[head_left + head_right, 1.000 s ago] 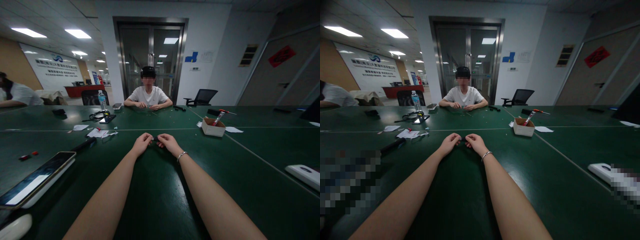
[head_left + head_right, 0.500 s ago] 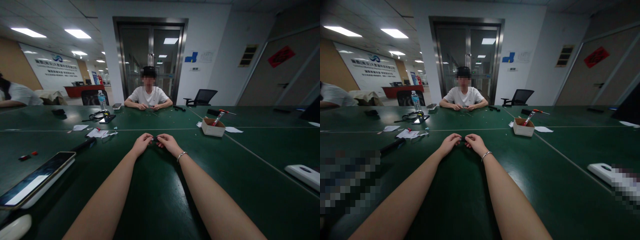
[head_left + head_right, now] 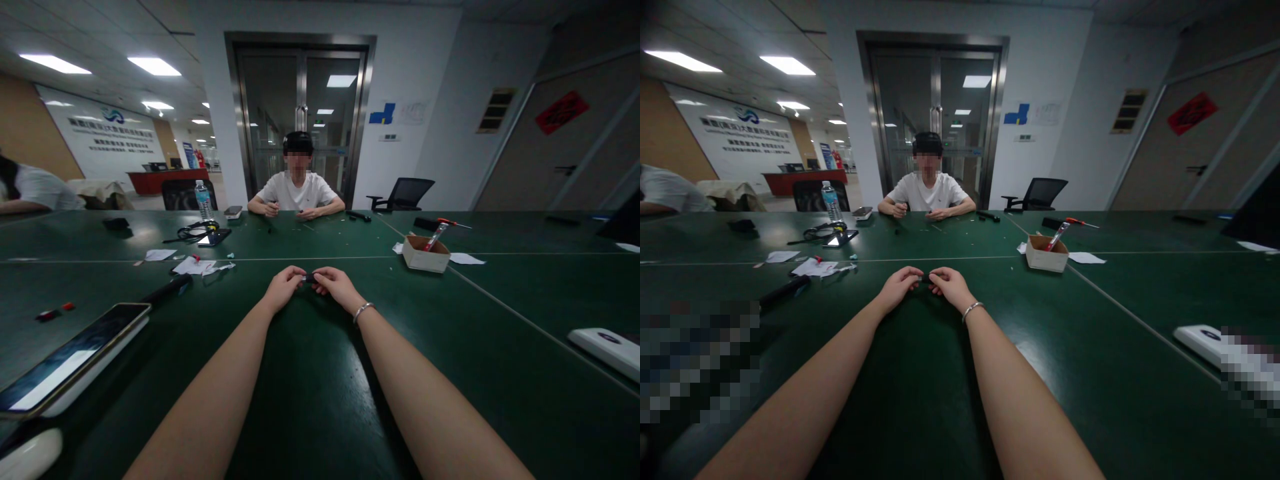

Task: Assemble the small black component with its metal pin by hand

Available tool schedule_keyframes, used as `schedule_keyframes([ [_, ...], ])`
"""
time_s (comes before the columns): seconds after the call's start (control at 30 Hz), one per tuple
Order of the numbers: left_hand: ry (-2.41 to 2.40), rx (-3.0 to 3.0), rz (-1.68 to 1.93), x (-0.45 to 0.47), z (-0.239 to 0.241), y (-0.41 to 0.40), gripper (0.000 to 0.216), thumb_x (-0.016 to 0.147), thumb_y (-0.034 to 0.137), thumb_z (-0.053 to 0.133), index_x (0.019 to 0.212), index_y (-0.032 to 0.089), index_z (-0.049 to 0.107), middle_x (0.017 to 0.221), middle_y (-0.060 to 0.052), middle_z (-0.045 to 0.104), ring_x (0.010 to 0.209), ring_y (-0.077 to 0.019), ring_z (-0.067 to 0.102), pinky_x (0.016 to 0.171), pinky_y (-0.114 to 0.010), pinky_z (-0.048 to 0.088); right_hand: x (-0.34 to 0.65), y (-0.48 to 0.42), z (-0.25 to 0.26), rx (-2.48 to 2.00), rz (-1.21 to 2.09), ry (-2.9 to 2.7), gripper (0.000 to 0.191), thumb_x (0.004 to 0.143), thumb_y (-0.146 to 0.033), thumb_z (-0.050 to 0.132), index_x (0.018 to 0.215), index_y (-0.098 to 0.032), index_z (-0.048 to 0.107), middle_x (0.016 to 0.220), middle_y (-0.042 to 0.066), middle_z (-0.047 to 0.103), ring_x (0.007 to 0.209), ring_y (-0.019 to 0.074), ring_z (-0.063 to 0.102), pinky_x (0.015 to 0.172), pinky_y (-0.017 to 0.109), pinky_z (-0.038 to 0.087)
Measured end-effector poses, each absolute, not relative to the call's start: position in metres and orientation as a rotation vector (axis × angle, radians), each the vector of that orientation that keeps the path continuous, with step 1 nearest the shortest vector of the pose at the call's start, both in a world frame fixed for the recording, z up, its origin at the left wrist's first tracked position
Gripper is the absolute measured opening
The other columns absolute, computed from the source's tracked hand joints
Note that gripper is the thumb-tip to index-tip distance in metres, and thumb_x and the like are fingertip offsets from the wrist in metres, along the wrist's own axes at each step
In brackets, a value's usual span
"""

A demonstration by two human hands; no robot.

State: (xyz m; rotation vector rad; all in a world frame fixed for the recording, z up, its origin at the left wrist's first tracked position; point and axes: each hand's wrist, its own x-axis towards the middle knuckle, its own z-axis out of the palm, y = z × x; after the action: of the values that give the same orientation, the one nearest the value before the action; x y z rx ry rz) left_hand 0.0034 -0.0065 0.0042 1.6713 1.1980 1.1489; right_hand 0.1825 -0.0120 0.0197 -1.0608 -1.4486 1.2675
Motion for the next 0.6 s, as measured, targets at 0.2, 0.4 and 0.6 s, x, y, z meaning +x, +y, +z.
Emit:
schedule_keyframes([
  [0.2, 1.227, 1.705, 1.142, 0.0025, 0.0045, -0.0069, 0.028, 0.083, 0.037, 0.049, 0.098, 0.018, 0.064, 0.077, -0.001, 0.062, 0.069, -0.0123, 0.055, 0.064, -0.025, 0.042, 0.1825, -0.0108, 0.0187, -1.058, 1.263, -1.458, 0.012, 0.084, -0.015, 0.064, 0.095, -0.012, 0.064, 0.061, 0.0, 0.066, 0.049, 0.0071, 0.058, 0.049, 0.017, 0.046],
  [0.4, 1.241, 1.687, 1.123, 0.0037, 0.0077, -0.0092, 0.034, 0.086, 0.04, 0.043, 0.097, 0.016, 0.065, 0.066, 0.0, 0.059, 0.061, -0.0122, 0.052, 0.06, -0.025, 0.04, 0.1821, -0.0098, 0.0176, -1.052, 1.254, -1.471, 0.01, 0.085, -0.015, 0.063, 0.094, -0.012, 0.064, 0.061, 0.0, 0.066, 0.05, 0.0069, 0.058, 0.049, 0.017, 0.047],
  [0.6, 1.253, 1.667, 1.126, 0.0054, 0.0096, -0.0111, 0.03, 0.084, 0.036, 0.046, 0.096, 0.016, 0.065, 0.066, 0.0, 0.058, 0.061, -0.0122, 0.052, 0.06, -0.025, 0.04, 0.1814, -0.0113, 0.0192, -1.055, 1.264, -1.461, 0.011, 0.083, -0.015, 0.064, 0.094, -0.012, 0.064, 0.061, 0.0, 0.066, 0.048, 0.0062, 0.057, 0.047, 0.016, 0.045],
])
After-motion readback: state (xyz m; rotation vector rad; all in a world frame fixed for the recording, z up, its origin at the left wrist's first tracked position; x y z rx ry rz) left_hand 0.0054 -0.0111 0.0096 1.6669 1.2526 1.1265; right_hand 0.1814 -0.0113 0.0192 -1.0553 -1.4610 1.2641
